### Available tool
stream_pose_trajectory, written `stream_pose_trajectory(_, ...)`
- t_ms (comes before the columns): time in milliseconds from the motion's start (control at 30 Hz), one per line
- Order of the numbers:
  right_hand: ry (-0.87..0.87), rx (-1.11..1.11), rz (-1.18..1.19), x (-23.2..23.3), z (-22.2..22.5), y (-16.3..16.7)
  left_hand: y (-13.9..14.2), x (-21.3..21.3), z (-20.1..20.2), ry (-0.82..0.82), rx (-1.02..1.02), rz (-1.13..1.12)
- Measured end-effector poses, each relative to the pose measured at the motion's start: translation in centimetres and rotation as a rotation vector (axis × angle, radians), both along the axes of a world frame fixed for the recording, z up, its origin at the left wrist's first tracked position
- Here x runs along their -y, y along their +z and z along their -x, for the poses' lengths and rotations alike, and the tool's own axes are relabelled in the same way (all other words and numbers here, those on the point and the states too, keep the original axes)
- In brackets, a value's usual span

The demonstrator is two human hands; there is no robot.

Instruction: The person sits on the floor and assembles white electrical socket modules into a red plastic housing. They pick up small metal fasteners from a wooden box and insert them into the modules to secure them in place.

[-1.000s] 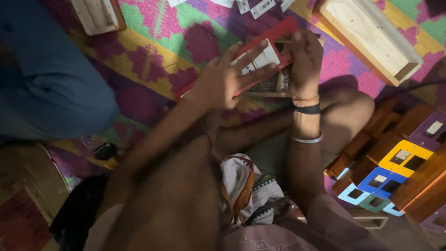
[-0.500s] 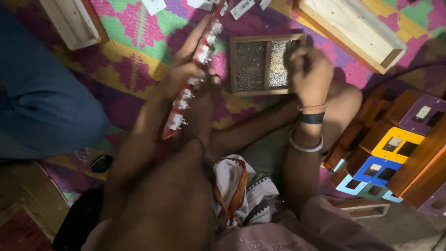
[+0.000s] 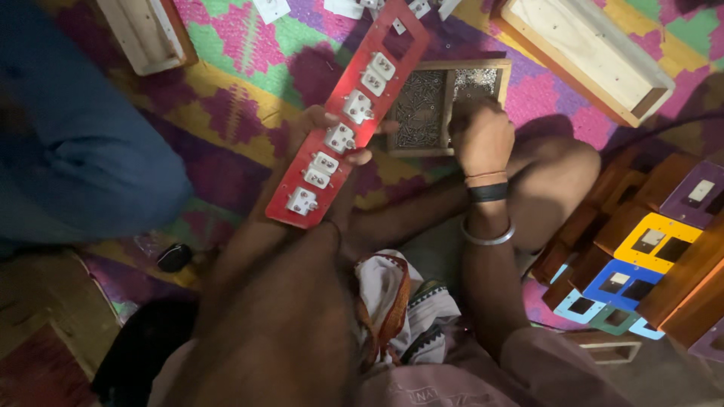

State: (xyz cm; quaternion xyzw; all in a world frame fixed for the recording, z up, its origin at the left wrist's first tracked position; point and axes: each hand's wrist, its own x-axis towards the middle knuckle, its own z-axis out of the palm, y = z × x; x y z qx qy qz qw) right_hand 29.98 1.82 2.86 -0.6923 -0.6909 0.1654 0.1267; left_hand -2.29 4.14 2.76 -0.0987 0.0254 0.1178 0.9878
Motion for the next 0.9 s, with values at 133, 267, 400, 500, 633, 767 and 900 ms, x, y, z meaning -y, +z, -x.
stream_pose_trajectory(133, -0.1, -0.053, 0.029, -0.2, -0.7, 0.3, 0.7, 0.7, -0.9, 0.277, -0.016, -0.033)
stream_pose_trajectory(267, -0.136, -0.503, 0.008, -1.1, -0.4, 1.4, 1.1, 1.8, -1.8, 0.398, -0.129, -0.074)
stream_pose_trajectory(400, -0.31, -1.157, 0.326, -1.9, 2.3, 2.5, 0.8, 2.2, -2.1, 0.446, -0.229, -0.136)
stream_pose_trajectory(500, -0.353, -1.396, 0.406, -2.1, 4.8, 3.0, 0.1, 2.1, -2.3, 0.404, -0.258, -0.16)
stream_pose_trajectory(633, -0.372, -1.45, 0.455, -2.5, 6.2, 3.8, -0.5, 2.3, -2.3, 0.377, -0.276, -0.156)
stream_pose_trajectory(767, -0.315, -1.372, 0.4, -2.5, 6.3, 4.0, -0.5, 2.7, -2.4, 0.382, -0.386, -0.128)
stream_pose_trajectory(900, -0.317, -1.266, 0.312, -2.4, 6.6, 3.5, -0.5, 2.8, -2.6, 0.388, -0.404, -0.128)
